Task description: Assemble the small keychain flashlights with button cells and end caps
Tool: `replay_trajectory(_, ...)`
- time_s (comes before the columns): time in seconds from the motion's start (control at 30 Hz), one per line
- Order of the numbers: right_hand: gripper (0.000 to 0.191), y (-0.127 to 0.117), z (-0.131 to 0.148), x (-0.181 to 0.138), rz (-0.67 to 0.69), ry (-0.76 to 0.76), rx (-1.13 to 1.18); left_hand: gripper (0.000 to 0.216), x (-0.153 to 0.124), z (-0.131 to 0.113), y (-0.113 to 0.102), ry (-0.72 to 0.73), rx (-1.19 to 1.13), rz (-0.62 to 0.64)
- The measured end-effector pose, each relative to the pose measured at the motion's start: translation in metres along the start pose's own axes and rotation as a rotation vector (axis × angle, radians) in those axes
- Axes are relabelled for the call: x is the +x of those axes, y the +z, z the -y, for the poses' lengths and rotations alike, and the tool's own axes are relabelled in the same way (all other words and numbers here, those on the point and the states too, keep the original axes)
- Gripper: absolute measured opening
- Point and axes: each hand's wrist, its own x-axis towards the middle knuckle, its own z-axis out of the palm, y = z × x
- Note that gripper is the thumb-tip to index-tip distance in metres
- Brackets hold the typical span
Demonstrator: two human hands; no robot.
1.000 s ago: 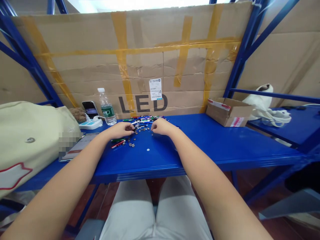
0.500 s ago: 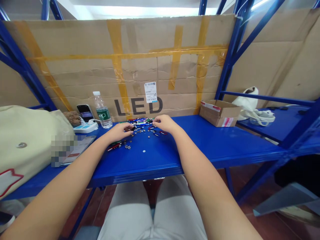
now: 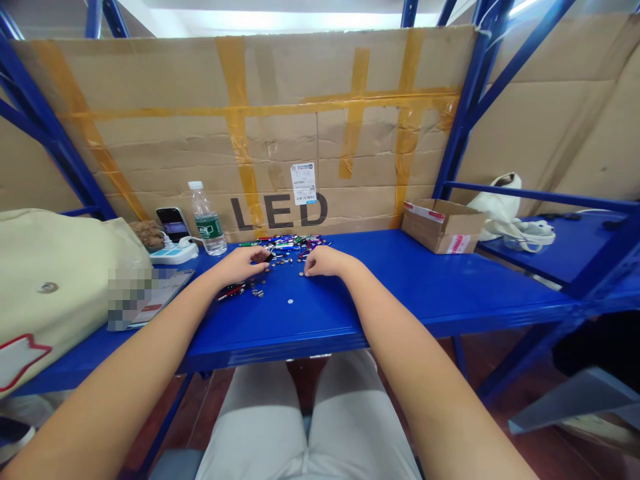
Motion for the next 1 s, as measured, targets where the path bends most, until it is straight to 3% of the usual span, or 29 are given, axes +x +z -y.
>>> replay_trajectory(0.4,0.014,0.009,0.01,0.007,-0.072,-0.072,-0.073,0.028,-0.001,-0.001,0.003,0.028,-0.045,0.01)
replay_trajectory(0.67,0.012,0.016,0.025,0.015,-0.563,-0.078,0.26,0.028,0.001,-0.006,0.012,0.029,-0.233,0.037)
replay_trajectory(0.87,0.01,0.02,0.027,0.017,-0.613,-0.142,0.357,0.032,-0.002,-0.013,0.011,0.06,-0.414,0.06)
replay_trajectory(1.0,0.008,0.021,0.023,0.018,-0.619,-0.263,0.28,0.035,-0.001,-0.012,0.012,0.046,-0.486,0.075)
